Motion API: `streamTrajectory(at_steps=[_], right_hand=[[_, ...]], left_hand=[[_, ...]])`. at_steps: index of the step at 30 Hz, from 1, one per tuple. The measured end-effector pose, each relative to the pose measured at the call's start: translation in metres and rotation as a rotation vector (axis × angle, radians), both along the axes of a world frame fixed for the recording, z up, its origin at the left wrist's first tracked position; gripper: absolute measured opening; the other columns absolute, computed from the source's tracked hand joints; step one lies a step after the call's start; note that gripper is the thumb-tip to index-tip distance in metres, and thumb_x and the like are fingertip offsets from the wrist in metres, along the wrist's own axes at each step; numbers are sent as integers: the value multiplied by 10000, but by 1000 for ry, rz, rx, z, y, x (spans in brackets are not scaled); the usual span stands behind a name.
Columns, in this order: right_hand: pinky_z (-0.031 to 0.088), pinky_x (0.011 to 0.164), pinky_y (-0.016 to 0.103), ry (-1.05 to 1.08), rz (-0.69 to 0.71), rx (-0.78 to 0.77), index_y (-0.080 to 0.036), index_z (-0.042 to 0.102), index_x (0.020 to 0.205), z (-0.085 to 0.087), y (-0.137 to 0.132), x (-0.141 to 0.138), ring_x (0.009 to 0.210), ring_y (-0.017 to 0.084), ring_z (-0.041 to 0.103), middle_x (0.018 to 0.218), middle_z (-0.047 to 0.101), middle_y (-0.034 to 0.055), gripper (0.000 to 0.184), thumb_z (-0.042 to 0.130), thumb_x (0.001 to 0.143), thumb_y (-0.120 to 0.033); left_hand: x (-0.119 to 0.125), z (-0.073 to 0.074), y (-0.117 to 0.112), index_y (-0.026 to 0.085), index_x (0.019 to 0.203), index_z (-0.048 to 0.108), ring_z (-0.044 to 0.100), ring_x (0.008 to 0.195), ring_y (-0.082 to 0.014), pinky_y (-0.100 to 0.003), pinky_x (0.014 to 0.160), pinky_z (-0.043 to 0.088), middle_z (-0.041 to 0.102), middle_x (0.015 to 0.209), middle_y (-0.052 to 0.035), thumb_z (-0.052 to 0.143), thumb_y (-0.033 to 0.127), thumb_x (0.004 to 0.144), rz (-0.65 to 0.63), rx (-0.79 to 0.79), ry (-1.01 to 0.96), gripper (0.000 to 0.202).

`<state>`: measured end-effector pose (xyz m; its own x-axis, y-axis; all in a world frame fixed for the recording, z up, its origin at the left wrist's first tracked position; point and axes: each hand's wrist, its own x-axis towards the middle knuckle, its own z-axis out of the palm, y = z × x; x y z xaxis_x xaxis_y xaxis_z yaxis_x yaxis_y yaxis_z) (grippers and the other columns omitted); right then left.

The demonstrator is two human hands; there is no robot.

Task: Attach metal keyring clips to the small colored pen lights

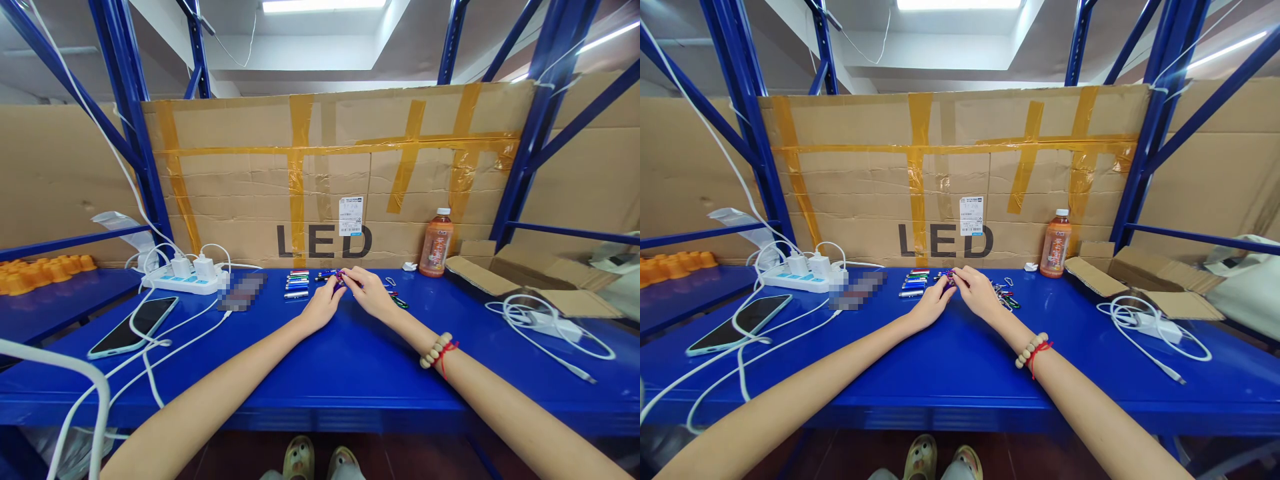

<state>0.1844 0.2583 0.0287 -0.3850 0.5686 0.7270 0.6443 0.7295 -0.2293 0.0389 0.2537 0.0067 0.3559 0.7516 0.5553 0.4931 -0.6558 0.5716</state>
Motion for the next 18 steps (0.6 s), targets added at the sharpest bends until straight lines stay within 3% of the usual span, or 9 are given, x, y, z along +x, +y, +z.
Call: streamTrajectory(at_steps=[7, 18], right_hand=[[358, 648, 213, -22, -15, -6, -141, 596, 880, -1, 1, 0, 692, 109, 479, 741, 528, 49, 301, 335, 881, -291], [379, 606, 204, 21, 31, -96, -155, 572, 991, -2, 3, 3, 642, 92, 490, 756, 560, 39, 294, 378, 854, -329]], left_hand=[[0, -1, 1, 179, 888, 431, 543, 686, -153, -253, 630, 385, 570, 769, -22, 343, 282, 866, 66, 16, -35, 138], [-2, -2, 3, 188, 935, 425, 553, 817, -166, -282, 721, 403, 574, 891, -43, 395, 248, 839, 165, 52, -41, 117]])
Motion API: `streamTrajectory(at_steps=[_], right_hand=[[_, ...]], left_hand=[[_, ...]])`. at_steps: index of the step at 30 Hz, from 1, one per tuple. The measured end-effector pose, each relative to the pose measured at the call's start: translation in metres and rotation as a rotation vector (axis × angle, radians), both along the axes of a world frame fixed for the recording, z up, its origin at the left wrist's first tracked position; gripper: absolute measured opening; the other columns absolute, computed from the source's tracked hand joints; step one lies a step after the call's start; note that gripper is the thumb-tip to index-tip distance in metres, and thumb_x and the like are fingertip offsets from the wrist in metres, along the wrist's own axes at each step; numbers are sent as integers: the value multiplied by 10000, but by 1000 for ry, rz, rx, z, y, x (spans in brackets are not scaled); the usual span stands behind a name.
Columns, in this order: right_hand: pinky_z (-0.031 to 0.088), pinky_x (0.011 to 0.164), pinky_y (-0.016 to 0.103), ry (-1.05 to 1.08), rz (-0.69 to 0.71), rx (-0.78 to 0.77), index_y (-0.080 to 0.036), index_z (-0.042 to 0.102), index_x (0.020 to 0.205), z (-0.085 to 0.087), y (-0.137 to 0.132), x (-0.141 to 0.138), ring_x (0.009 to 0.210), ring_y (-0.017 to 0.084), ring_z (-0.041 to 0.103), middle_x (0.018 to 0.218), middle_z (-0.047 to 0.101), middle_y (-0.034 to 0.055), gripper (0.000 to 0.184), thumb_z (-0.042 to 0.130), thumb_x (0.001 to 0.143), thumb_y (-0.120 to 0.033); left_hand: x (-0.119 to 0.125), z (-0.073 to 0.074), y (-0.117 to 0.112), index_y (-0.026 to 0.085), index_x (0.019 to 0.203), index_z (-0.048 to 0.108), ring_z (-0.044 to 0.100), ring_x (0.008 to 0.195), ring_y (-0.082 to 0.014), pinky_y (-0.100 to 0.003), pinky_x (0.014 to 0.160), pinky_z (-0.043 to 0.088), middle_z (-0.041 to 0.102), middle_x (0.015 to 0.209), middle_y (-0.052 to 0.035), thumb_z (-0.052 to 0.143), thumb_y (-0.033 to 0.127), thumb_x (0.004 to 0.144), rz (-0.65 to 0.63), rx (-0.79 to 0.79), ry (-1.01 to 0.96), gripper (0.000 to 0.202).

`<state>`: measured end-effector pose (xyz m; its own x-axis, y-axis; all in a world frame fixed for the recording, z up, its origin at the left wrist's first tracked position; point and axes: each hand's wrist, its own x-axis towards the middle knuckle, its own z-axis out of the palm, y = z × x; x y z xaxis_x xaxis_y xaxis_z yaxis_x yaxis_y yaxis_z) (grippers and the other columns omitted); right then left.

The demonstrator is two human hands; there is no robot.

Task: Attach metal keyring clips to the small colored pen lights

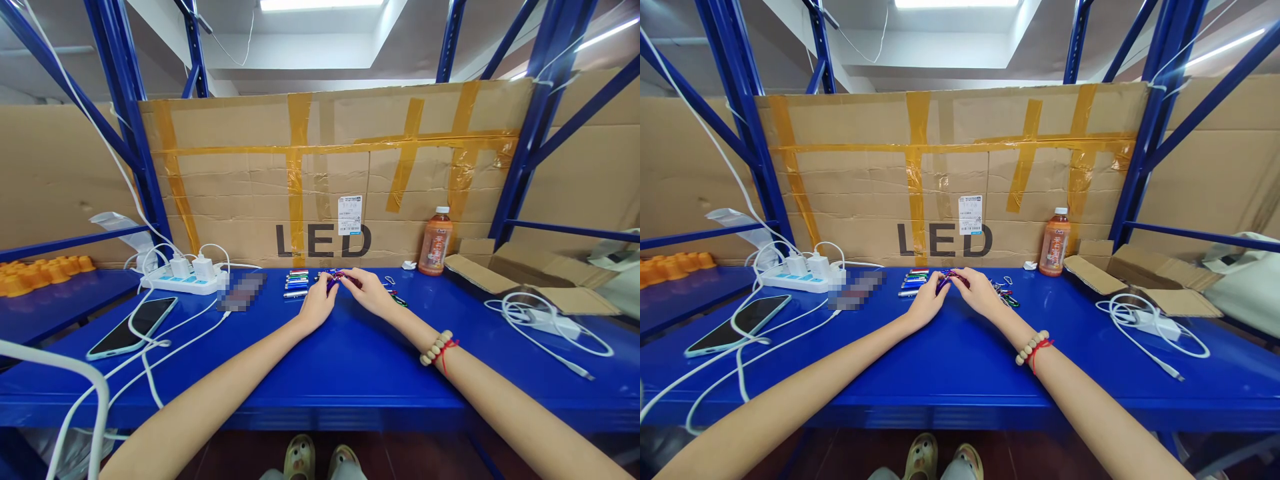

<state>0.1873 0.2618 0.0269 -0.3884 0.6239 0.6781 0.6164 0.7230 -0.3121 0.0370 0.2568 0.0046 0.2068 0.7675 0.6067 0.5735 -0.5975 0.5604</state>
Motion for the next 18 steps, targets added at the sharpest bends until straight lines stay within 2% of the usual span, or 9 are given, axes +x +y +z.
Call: streamTrajectory(at_steps=[4, 10, 15, 18], right_hand=[[368, 557, 181, 26, -5, -104, -177, 502, 1120, -2, 0, 3, 568, 71, 472, 675, 539, -5, 386, 429, 817, -405], [340, 504, 158, -15, 6, -142, -182, 617, 938, -6, 7, 6, 534, 57, 471, 687, 575, -3, 321, 512, 755, -424], [361, 495, 173, 68, -129, -132, -144, 649, 832, -7, 18, 14, 483, 68, 488, 623, 595, 12, 280, 538, 735, -382], [389, 506, 184, 130, -212, -122, -138, 656, 811, -7, 22, 22, 496, 85, 521, 642, 617, 23, 249, 555, 715, -344]], left_hand=[[1, 0, 0, 186, 896, 415, 544, 755, -159, -279, 679, 410, 563, 843, -29, 439, 189, 797, 15, -29, 35, 102], [0, -1, 1, 180, 918, 411, 509, 832, -159, -295, 741, 412, 522, 927, -45, 478, 153, 746, 54, 11, 63, 186], [-2, 1, -2, 170, 968, 433, 443, 937, -202, -329, 803, 390, 492, 949, -63, 492, 119, 704, 218, 102, 130, 275], [-2, 2, -4, 170, 937, 448, 435, 930, -206, -328, 804, 383, 489, 938, -61, 476, 109, 703, 244, 112, 115, 243]])
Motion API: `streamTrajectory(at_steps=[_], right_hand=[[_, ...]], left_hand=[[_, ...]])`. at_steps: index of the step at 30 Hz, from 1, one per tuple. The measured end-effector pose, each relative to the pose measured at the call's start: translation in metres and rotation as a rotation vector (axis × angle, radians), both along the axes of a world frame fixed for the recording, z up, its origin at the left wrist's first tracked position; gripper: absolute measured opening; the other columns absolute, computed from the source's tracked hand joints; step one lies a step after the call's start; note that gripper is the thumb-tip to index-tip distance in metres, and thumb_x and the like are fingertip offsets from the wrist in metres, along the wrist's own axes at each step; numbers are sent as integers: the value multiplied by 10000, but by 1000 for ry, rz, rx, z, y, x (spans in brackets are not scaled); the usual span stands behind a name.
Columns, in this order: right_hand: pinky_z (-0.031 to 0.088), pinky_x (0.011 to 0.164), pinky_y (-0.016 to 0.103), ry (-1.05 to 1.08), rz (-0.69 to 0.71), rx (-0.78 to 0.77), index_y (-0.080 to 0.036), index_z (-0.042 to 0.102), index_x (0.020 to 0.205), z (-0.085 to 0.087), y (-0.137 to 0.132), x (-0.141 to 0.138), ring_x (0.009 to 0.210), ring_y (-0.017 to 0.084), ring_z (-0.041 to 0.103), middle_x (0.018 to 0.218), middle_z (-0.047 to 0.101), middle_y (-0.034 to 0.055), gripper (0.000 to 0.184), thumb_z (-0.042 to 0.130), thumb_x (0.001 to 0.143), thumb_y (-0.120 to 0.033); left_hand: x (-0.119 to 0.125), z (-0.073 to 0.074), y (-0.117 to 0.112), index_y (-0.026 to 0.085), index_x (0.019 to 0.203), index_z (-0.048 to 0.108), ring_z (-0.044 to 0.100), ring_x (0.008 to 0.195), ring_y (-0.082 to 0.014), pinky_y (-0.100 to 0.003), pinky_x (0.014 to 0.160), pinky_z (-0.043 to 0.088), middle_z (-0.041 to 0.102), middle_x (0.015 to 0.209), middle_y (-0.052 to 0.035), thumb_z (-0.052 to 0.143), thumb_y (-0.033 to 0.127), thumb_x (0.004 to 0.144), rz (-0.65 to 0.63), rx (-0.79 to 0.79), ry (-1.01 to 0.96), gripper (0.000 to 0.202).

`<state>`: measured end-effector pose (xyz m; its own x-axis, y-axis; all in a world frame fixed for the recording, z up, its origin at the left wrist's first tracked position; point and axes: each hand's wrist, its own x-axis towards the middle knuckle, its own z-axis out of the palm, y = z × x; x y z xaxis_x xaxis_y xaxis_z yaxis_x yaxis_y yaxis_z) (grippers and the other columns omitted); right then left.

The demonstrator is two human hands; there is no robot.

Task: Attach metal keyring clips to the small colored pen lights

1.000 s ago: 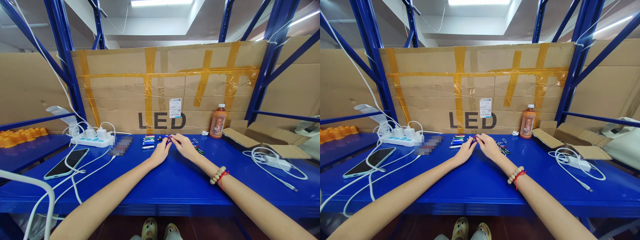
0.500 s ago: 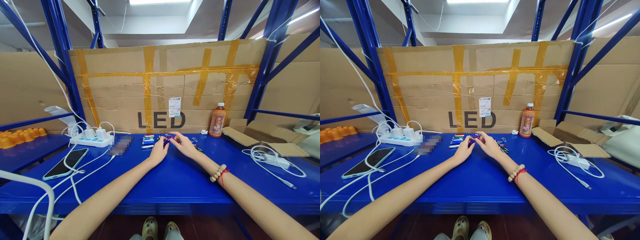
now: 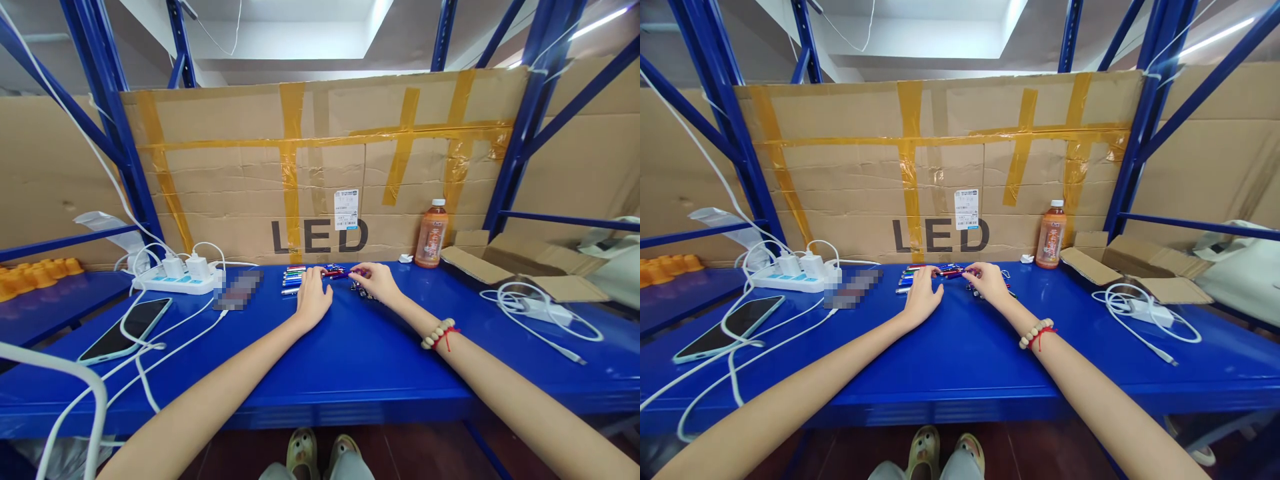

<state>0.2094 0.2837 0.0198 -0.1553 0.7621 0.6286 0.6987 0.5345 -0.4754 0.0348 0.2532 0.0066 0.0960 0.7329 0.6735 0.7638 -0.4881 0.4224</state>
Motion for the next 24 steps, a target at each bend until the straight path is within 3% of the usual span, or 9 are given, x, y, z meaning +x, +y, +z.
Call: streamTrajectory(at_steps=[6, 11, 15, 19, 24], right_hand=[[442, 580, 222, 42, -77, 12, -142, 666, 840, -3, 5, 5, 571, 117, 570, 735, 647, 43, 226, 558, 715, -296], [471, 587, 225, 99, -18, -25, -130, 646, 876, -5, 7, -1, 569, 112, 582, 755, 646, 49, 219, 567, 717, -258], [498, 555, 220, 264, 27, -168, -94, 583, 991, -6, 7, -3, 554, 115, 595, 724, 638, 61, 297, 567, 722, -219], [532, 579, 235, 424, 77, -283, -65, 537, 1050, -7, 9, -4, 601, 136, 617, 729, 636, 88, 342, 548, 740, -209], [547, 640, 261, 450, 136, -307, -76, 535, 1066, -13, 19, -4, 729, 163, 629, 842, 634, 110, 334, 519, 756, -198]], left_hand=[[1, 0, 0, 180, 891, 457, 436, 900, -196, -327, 788, 385, 490, 902, -50, 454, 113, 715, -56, -32, 27, 188], [1, 1, -3, 186, 852, 464, 437, 897, -182, -313, 805, 377, 498, 898, -37, 430, 85, 718, -93, -4, 42, 172], [3, 3, -7, 188, 844, 472, 440, 889, -181, -309, 804, 378, 506, 877, -34, 426, 78, 722, -131, 20, 60, 170], [4, 3, -7, 187, 832, 476, 441, 874, -177, -307, 796, 378, 507, 854, -29, 427, 76, 723, -172, 40, 66, 163], [5, 3, -5, 183, 820, 478, 444, 851, -172, -311, 785, 379, 502, 837, -26, 425, 69, 719, -191, 45, 69, 162]])
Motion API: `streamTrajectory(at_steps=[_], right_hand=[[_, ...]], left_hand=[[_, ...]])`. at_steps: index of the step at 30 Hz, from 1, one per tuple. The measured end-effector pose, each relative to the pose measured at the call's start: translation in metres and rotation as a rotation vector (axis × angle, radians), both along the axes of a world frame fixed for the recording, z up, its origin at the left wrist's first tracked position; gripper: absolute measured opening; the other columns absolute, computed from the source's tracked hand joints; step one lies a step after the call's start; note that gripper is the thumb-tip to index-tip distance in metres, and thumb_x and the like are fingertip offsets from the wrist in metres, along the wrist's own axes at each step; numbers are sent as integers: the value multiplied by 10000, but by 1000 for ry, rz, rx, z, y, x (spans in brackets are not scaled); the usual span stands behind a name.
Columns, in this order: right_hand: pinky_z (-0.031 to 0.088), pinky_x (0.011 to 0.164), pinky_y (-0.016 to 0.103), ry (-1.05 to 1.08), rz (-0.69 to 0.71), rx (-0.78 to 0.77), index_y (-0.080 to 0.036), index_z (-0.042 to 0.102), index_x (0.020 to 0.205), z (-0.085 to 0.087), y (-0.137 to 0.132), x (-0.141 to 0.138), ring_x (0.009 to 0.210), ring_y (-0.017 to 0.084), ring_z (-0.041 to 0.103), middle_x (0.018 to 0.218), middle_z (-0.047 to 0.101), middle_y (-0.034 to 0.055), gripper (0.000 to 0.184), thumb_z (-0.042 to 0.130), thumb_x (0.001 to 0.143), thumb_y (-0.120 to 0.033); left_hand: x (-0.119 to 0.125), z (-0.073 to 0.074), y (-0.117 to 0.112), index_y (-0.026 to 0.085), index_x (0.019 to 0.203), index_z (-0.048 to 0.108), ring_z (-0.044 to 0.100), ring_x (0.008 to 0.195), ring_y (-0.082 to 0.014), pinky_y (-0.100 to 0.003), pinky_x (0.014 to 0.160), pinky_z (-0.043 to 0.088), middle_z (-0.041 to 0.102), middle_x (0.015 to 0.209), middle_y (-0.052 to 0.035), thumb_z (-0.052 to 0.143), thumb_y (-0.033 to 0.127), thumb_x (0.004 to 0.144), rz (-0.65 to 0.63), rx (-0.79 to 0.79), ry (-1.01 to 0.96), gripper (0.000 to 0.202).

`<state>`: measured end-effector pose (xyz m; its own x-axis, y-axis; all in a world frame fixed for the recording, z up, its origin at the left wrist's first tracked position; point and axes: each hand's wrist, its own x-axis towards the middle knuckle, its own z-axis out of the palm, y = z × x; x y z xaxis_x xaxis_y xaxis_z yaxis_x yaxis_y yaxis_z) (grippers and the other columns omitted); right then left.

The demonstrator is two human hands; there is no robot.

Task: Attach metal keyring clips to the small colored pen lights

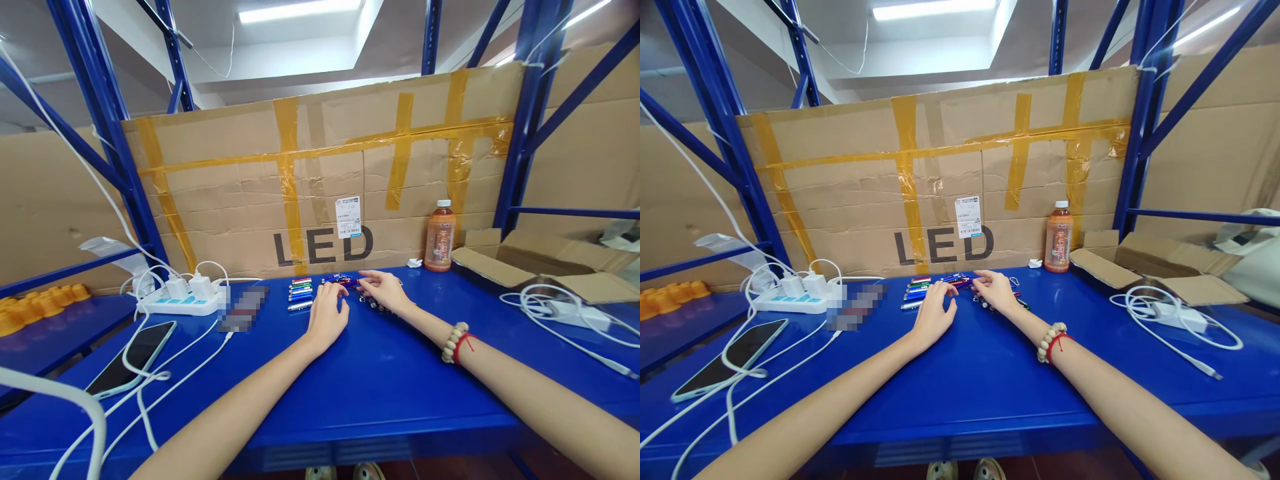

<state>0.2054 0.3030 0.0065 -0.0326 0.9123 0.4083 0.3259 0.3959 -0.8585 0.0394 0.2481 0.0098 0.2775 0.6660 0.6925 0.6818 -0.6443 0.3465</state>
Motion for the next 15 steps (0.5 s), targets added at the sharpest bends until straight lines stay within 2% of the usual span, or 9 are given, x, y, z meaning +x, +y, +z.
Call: streamTrajectory(at_steps=[4, 8, 11, 15], right_hand=[[505, 816, 295, -103, 98, 72, -123, 514, 1128, -7, 7, 1, 893, 164, 597, 1030, 590, 94, 399, 539, 737, -198], [446, 907, 320, -307, 179, 175, -168, 525, 1134, -9, 4, 0, 998, 165, 547, 1118, 546, 61, 414, 537, 721, -180], [408, 942, 319, -425, 105, 323, -176, 595, 1030, -1, 0, 3, 1025, 157, 521, 1092, 557, 44, 306, 517, 735, -194], [405, 917, 284, -471, -123, 494, -183, 627, 942, 15, -4, 19, 983, 134, 526, 1044, 569, 28, 254, 446, 764, -172]], left_hand=[[0, 0, 0, 184, 818, 479, 443, 840, -163, -299, 769, 387, 496, 820, -18, 435, 74, 720, 11, 5, -2, 154], [1, 0, 0, 184, 817, 480, 438, 850, -166, -298, 773, 388, 506, 834, -18, 435, 81, 725, 18, 9, 8, 145], [1, 0, -1, 185, 822, 485, 440, 848, -165, -296, 777, 389, 508, 837, -19, 434, 82, 728, 22, 11, 11, 149], [1, 2, -2, 186, 830, 490, 447, 851, -163, -295, 785, 389, 516, 845, -16, 436, 84, 730, 20, 8, 15, 152]])
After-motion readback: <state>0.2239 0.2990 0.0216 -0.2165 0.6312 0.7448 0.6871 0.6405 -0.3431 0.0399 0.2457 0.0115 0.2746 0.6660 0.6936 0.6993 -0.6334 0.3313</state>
